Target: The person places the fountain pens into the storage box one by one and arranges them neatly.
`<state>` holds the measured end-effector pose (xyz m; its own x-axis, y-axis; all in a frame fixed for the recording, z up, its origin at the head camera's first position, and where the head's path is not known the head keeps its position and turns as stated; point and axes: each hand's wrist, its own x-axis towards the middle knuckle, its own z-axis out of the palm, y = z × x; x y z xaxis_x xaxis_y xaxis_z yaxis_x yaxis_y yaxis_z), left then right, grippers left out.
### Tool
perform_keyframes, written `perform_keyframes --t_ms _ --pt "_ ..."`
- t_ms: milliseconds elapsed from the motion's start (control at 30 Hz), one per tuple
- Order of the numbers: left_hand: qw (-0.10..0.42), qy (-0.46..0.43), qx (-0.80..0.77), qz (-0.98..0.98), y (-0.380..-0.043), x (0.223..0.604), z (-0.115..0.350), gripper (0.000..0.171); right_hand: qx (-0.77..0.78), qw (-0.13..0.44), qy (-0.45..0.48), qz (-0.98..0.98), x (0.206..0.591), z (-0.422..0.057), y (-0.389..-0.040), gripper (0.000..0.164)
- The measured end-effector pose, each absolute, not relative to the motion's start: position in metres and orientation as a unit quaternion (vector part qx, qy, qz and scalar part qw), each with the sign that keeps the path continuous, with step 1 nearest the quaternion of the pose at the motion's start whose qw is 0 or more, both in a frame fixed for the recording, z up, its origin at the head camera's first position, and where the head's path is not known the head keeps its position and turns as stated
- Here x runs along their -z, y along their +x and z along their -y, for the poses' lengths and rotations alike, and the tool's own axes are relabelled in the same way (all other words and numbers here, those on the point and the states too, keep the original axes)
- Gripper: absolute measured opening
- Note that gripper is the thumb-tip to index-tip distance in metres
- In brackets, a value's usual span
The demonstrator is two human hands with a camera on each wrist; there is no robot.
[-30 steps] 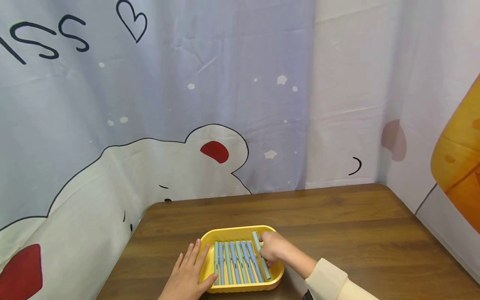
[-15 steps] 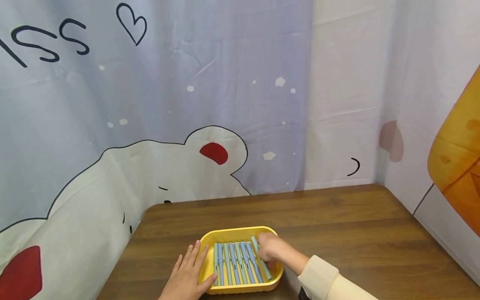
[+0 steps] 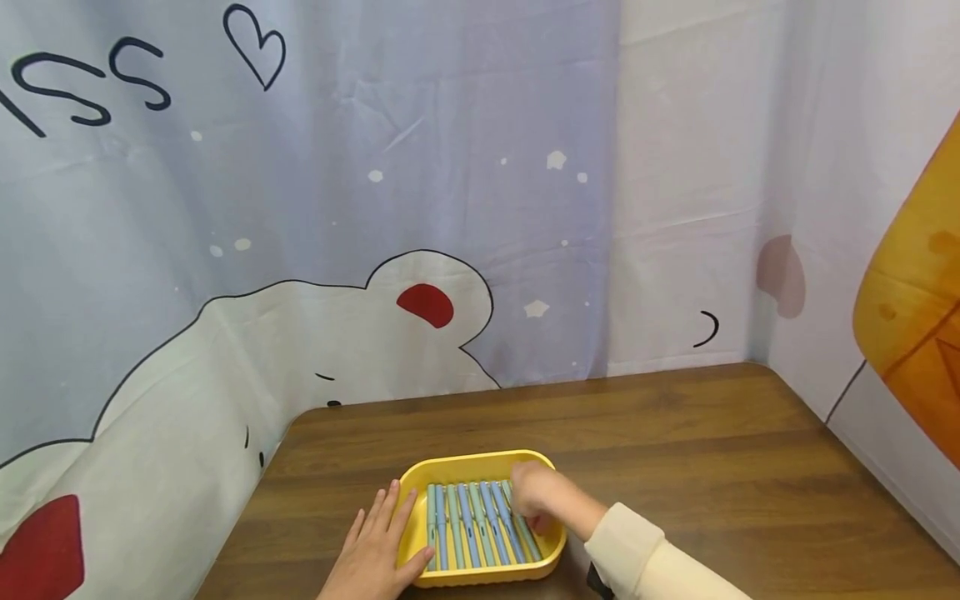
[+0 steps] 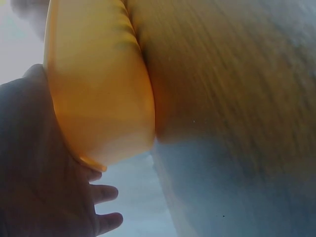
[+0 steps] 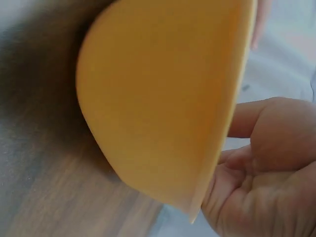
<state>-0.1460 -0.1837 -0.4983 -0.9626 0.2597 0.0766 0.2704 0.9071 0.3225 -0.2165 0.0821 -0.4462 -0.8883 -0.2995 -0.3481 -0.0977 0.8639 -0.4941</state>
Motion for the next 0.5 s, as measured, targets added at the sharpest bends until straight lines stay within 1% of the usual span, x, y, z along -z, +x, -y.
perform_keyframes --t_ms 100,233,333,500 --pt "0.011 -0.136 0.170 0.976 -0.146 0.498 0.183 0.087 0.358 0.250 -0.092 -0.895 0.444 -0.091 -0.220 0.029" --pt "0.009 -0.136 0.170 0.976 -0.146 0.498 0.183 0.087 0.471 0.290 -0.074 -0.830 0.444 -0.104 -0.224 0.024" --pt "0.009 -0.135 0.169 0.976 -0.146 0.497 0.183 0.087 0.520 0.294 -0.074 -0.799 0.445 -0.113 -0.225 0.025" --pt "0.012 -0.133 0.165 0.977 -0.147 0.497 0.183 0.087 0.570 0.286 -0.092 -0.765 0.443 -0.130 -0.223 0.031"
